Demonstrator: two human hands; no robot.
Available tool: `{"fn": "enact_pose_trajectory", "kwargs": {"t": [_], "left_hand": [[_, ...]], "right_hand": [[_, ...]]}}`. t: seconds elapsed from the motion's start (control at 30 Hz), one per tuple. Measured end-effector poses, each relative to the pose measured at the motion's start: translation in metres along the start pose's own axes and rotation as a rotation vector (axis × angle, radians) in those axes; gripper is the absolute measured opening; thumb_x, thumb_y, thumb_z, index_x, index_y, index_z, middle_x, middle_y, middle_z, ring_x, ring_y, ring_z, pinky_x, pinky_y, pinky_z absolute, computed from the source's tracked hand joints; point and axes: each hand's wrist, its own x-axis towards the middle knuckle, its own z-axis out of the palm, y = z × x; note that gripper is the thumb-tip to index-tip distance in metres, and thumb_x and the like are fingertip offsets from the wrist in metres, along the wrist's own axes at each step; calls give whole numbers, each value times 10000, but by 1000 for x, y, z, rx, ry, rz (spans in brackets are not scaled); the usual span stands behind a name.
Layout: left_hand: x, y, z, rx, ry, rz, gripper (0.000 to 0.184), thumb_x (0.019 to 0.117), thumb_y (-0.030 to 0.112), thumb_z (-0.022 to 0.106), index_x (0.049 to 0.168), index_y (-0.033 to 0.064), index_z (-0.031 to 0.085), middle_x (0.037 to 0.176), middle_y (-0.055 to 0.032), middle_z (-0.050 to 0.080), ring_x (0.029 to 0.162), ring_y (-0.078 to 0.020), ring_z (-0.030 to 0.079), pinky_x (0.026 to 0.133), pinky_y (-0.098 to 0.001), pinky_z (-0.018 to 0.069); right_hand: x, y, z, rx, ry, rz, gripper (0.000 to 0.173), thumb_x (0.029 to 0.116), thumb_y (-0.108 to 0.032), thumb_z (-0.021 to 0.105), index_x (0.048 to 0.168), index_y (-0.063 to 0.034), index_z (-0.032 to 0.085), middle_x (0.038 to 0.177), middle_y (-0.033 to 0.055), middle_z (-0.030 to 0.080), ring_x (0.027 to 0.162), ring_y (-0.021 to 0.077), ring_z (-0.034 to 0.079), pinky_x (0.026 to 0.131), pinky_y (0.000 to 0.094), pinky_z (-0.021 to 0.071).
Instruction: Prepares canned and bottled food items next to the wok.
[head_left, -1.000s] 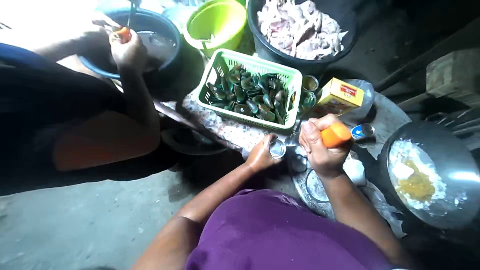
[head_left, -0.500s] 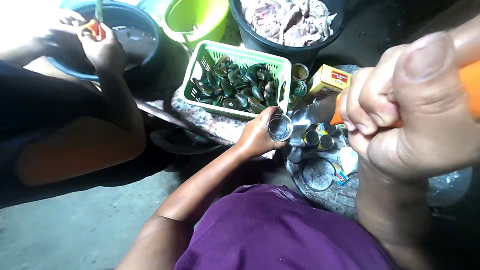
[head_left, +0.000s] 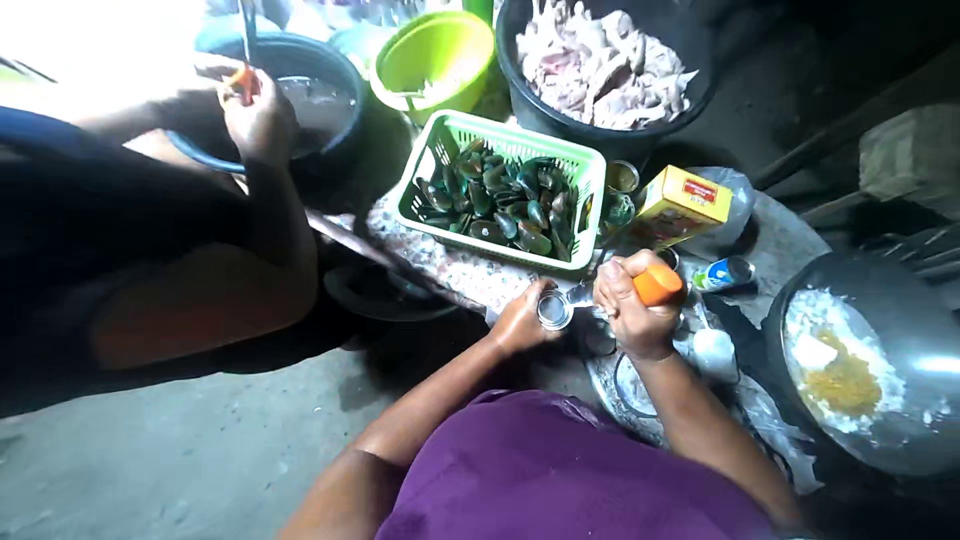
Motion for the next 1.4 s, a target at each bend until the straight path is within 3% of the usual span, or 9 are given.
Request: {"fn": "enact_pose_trajectory", "kwargs": {"t": [0.23, 0.37, 0.53, 0.63, 0.7, 0.9, 1.03, 1.13, 1.4], "left_hand": [[3, -2, -13, 28, -141, 15, 896, 695, 337, 930, 1437, 96, 489, 1306, -149, 647, 1171, -276, 660, 1006, -510, 540], [11, -9, -18, 22, -219, 84, 876, 698, 321, 927, 1427, 92, 499, 1284, -151, 656, 1172, -270, 657, 1018, -500, 530], [16, -13, -31, 58, -252, 220, 906, 664, 351, 967, 1420, 105, 532, 1462, -145, 520, 1284, -266, 577, 1063, -450, 514], [-2, -12, -29, 30, -83, 177, 1075, 645, 403, 977, 1539, 175, 427, 1459, -144, 511, 1289, -272, 571, 1051, -477, 524], [-17, -18, -11, -80, 39, 87, 1173, 657, 422, 969, 1591, 137, 319, 1443, -123, 560, 1312, -217, 571, 1106, -446, 494], [-19, -21, 25, -231, 223, 38, 1026, 653, 281, 979, 1464, -12, 423, 1379, -177, 606, 1273, -240, 610, 1113, -427, 484], [-17, -22, 18, -197, 149, 34, 980, 616, 130, 965, 1444, 10, 454, 1335, -179, 632, 1241, -261, 628, 1091, -452, 497], [-17, -23, 16, -193, 138, 22, 995, 589, 147, 972, 1437, 38, 464, 1322, -158, 638, 1225, -239, 633, 1079, -443, 506], [-12, -26, 6, -222, 48, 21, 957, 584, 171, 961, 1409, 69, 488, 1268, -114, 668, 1170, -197, 657, 1035, -432, 535]], "right_hand": [[-29, 55, -114, 490, 540, 308, 503, 1080, -349, 348, 632, -192, 515, 508, -56, 467, 448, 95, 462, 496, 276, 448], [-85, 87, -128, 618, 919, 464, 481, 1113, -394, 333, 746, -164, 541, 614, -23, 571, 626, 163, 637, 706, 377, 590], [-102, 29, -146, 440, 526, 679, 650, 1057, -586, 227, 876, -171, 694, 949, 61, 733, 834, 213, 711, 601, 362, 581], [-104, -14, -160, 238, 208, 792, 415, 1002, -396, 476, 1170, -71, 673, 1136, 137, 716, 772, 192, 712, 535, 283, 573], [-99, -36, -169, 276, 58, 878, 587, 877, -424, 751, 1314, -46, 644, 1264, 185, 685, 870, 249, 742, 583, 327, 616], [-53, -82, -177, 227, -442, 1205, 662, 914, -466, 727, 1446, -115, 547, 1395, 197, 625, 987, 334, 751, 610, 414, 653], [-15, -85, -156, -2, -675, 1480, 540, 982, -280, 496, 1502, -138, 456, 1295, 156, 687, 808, 242, 755, 526, 337, 608], [-13, -76, -131, -100, -714, 1668, 340, 1047, -174, 445, 1386, -151, 463, 901, 74, 674, 460, 64, 523, 386, 188, 427], [-86, -64, -127, -52, -575, 1558, 443, 1023, -225, 529, 1457, -171, 459, 803, 13, 590, 460, 71, 488, 404, 213, 447]]}}
